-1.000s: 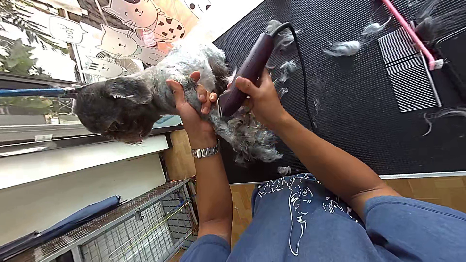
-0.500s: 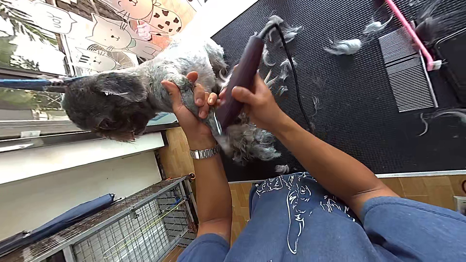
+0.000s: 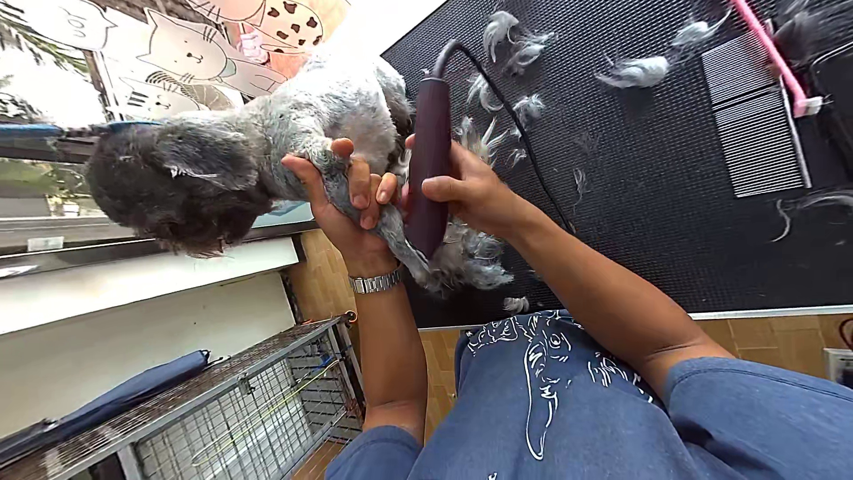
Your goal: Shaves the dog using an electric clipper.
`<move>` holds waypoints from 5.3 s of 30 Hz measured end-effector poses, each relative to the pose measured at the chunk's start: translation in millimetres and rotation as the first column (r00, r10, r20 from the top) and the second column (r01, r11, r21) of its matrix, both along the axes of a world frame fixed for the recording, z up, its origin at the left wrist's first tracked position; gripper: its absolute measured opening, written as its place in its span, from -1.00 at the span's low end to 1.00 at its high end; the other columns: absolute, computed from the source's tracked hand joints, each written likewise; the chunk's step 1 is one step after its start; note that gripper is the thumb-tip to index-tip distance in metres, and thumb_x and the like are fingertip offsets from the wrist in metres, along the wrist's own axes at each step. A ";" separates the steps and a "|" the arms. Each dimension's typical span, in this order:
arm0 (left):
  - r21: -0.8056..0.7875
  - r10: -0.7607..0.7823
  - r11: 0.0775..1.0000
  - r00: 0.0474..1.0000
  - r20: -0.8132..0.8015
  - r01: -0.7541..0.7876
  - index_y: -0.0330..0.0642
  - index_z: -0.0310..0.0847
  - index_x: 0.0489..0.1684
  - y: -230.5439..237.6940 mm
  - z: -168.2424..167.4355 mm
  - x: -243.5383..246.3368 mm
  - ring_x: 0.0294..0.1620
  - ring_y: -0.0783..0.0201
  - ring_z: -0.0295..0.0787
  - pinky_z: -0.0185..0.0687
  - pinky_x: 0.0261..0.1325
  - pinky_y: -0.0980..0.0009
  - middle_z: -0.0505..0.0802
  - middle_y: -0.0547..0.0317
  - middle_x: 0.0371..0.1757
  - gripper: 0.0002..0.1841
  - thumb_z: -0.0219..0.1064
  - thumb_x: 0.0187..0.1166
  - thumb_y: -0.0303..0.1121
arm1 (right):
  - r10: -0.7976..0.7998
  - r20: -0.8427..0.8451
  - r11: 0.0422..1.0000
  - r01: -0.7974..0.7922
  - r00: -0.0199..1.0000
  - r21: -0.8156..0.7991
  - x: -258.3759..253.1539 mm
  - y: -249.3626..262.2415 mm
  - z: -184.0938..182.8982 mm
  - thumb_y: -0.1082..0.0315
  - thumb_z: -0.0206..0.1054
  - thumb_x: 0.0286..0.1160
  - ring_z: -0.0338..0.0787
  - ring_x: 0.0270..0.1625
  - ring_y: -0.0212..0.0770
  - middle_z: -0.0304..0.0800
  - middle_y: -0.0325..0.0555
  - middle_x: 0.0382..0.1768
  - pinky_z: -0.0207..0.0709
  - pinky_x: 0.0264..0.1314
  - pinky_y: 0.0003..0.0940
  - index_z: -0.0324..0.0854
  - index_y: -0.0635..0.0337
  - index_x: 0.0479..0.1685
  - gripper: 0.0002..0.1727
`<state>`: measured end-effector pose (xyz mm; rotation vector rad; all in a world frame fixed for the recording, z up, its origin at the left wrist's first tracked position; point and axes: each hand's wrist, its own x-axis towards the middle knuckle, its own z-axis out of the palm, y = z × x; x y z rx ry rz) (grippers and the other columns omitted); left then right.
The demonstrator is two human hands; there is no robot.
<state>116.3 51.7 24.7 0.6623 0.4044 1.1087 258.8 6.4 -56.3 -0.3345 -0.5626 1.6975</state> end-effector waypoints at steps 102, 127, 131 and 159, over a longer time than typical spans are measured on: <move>0.571 0.637 0.770 -0.306 -0.707 0.284 -0.33 0.67 0.39 -29.3 -199.4 -153.4 0.66 -0.11 0.49 0.35 0.71 -0.05 0.62 -0.19 0.59 -0.61 0.02 0.76 -0.48 | 0.019 0.533 0.906 0.211 0.846 -0.367 75.5 -128.3 -44.7 -0.05 -0.49 0.90 0.91 -0.22 -0.11 0.82 0.05 0.22 0.76 -0.35 -0.34 0.23 0.22 0.48 -0.38; 0.536 0.696 0.477 0.074 -0.714 0.696 0.50 0.44 0.67 -29.4 -197.4 263.6 0.87 -0.20 0.02 -0.13 0.64 -0.57 0.26 0.02 0.86 -0.43 0.10 0.67 -0.31 | 0.009 -0.020 0.976 -0.013 1.000 -0.218 136.4 -333.1 -69.3 -0.53 0.10 0.41 0.92 -0.31 -0.11 0.88 0.16 0.12 0.79 -0.32 -0.35 0.64 0.01 0.27 -0.17; 0.508 0.658 0.422 0.132 -0.741 0.751 -0.06 0.55 0.60 -38.1 -200.3 276.9 0.78 0.04 0.30 -0.06 0.86 -0.07 0.54 0.09 0.70 -0.50 0.00 0.70 -0.46 | 0.120 -0.002 0.910 -0.111 0.993 -0.400 112.5 -332.3 -75.4 -0.55 0.15 0.36 0.94 -0.21 -0.02 0.88 0.20 0.07 0.77 -0.32 -0.32 0.53 0.08 0.22 -0.15; 0.702 0.700 0.713 0.069 -0.711 0.003 -0.36 0.56 0.48 -24.6 -131.5 -101.0 0.36 -0.03 0.74 0.59 0.49 0.04 0.78 -0.18 0.33 -0.58 0.14 0.67 -0.45 | 0.111 0.671 0.828 0.306 0.733 -0.471 98.1 67.4 -55.7 -0.09 -0.28 0.91 0.96 -0.12 -0.09 0.92 0.00 -0.08 0.78 -0.39 -0.34 0.40 0.11 0.25 -0.48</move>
